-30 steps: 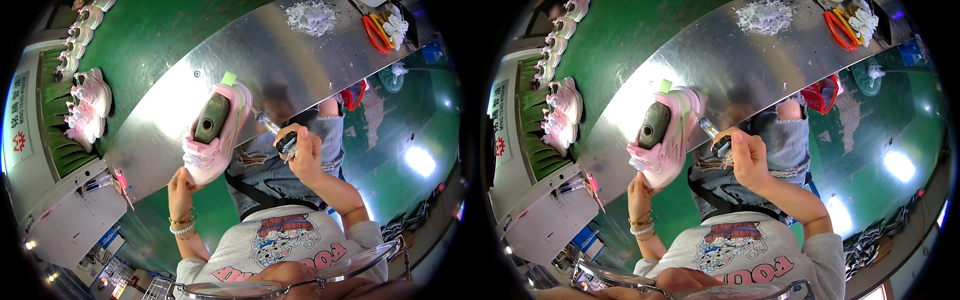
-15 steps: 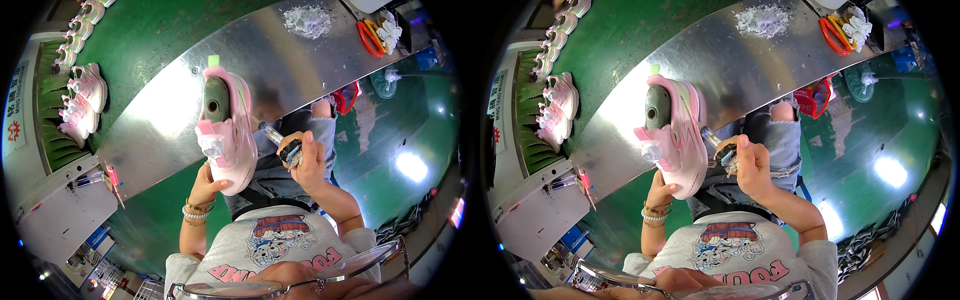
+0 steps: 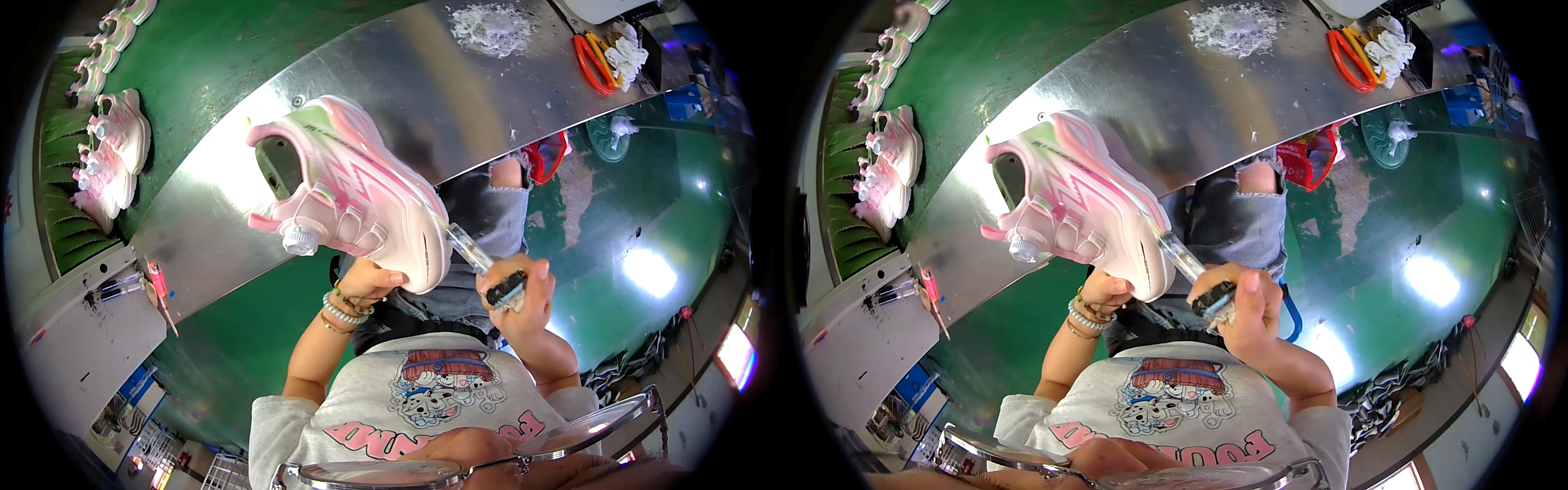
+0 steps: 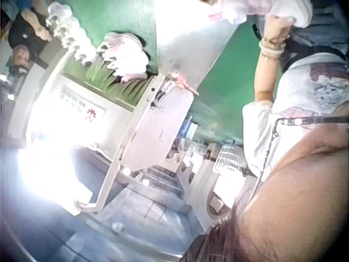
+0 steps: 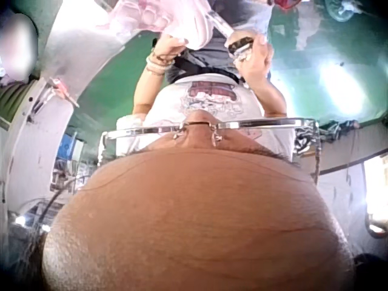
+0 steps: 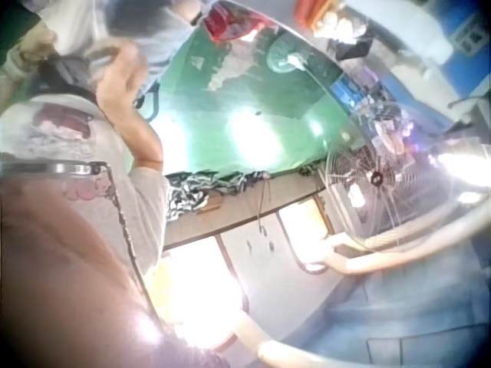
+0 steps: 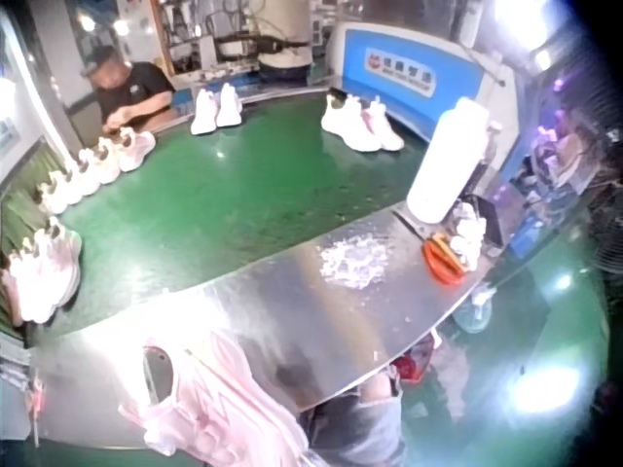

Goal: The person applies liquid from a syringe onto the edges of pink and white sneakers, handling one shoe at a time from a conveyor belt and placing them back after finishing.

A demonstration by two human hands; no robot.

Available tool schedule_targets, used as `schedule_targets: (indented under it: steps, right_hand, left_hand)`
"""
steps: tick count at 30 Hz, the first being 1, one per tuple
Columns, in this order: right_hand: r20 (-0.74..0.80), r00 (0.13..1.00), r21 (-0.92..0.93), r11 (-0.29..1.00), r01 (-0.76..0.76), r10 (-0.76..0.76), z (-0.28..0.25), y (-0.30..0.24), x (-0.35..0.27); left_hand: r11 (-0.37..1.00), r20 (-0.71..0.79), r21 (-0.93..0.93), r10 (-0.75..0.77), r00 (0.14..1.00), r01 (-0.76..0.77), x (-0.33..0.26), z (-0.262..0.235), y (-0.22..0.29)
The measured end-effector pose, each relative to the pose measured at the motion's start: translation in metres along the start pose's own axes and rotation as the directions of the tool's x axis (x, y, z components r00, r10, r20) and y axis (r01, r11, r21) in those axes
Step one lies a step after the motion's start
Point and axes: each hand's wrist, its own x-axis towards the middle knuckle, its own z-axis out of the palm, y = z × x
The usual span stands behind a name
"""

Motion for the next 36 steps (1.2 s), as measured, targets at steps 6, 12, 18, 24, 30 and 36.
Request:
schedule_targets:
  steps: [6, 12, 18, 24, 30, 36]
  right_hand:
    - [0.023, 0.980, -0.141, 0.970, 0.200, -0.199, -0.015, -0.017, -0.015]
    - [0.069, 0.928, -0.186, 0.909, 0.372, -0.366, -0.027, -0.014, -0.014]
    - [-0.019, 0.896, -0.288, 0.861, 0.420, -0.444, -0.020, -0.012, -0.008]
    - [-0.062, 0.831, -0.403, 0.775, 0.486, -0.553, -0.009, -0.005, 0.002]
    - [0.121, 0.700, -0.456, 0.587, 0.669, -0.704, -0.007, -0.001, 0.014]
    - [0.125, 0.605, -0.509, 0.473, 0.719, -0.786, -0.006, 0.004, 0.018]
  left_hand:
    - [0.993, 0.135, -0.099, 0.072, 0.988, -0.059, 0.053, 0.013, -0.019]
    - [0.978, 0.225, -0.199, 0.111, 0.968, -0.066, 0.092, 0.044, -0.010]
    - [0.961, 0.184, -0.243, 0.181, 0.966, -0.134, 0.112, 0.062, -0.005]
    - [0.938, 0.037, -0.314, 0.166, 0.986, -0.146, 0.105, 0.090, 0.009]
    - [0.943, -0.183, -0.317, 0.047, 0.982, -0.104, 0.089, 0.125, 0.030]
    - [0.956, -0.259, -0.281, 0.007, 0.966, -0.082, 0.090, 0.131, 0.033]
